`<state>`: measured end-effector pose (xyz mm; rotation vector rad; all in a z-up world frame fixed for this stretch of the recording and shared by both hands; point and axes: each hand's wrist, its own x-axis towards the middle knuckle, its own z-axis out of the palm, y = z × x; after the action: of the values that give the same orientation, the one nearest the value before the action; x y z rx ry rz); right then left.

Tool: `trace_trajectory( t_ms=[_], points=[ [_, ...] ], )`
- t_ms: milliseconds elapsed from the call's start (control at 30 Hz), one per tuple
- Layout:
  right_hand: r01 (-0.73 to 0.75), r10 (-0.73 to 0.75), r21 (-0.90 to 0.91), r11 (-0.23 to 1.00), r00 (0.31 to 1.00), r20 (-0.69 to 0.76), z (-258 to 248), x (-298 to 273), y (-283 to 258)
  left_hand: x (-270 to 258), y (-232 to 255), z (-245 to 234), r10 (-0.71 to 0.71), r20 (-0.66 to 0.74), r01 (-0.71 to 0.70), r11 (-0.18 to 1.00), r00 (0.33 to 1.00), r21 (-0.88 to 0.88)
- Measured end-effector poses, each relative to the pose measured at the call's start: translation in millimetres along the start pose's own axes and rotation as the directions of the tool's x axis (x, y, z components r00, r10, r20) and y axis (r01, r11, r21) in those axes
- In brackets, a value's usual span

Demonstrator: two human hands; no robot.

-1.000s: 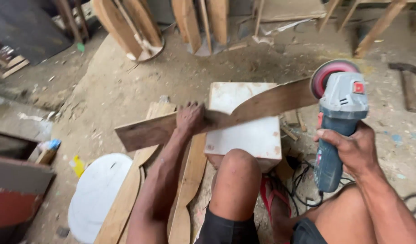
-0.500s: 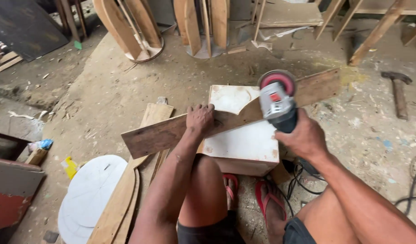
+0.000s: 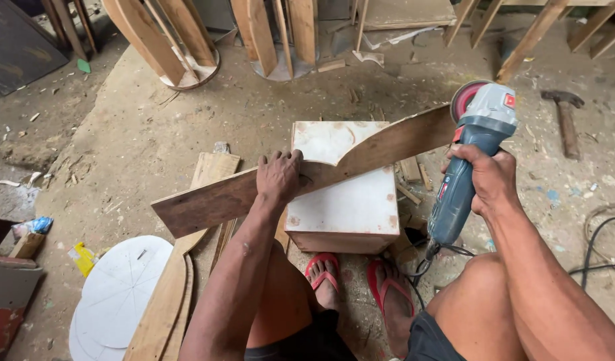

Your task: Sanding and shaping a curved wooden board using an electric angle grinder

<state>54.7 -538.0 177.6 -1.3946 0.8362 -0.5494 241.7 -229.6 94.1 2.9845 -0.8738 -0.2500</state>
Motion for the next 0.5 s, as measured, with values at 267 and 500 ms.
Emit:
trace_trajectory(
  t_ms=[267,500],
  points=[
    [-0.05,0.048,-0.002,0.999,0.969,0.241,3.5,-24.3,-14.0,5.5,-4.6,30.2,-0.026,-0.088,0.033,0.996,0.996,0.079],
    [-0.008,0.082,-0.215,0.977,0.937,0.338,34.8,-45.7,-12.2,-2.0,3.2,30.0,0.011,-0.076,0.0,0.99,0.997,0.141]
  ],
)
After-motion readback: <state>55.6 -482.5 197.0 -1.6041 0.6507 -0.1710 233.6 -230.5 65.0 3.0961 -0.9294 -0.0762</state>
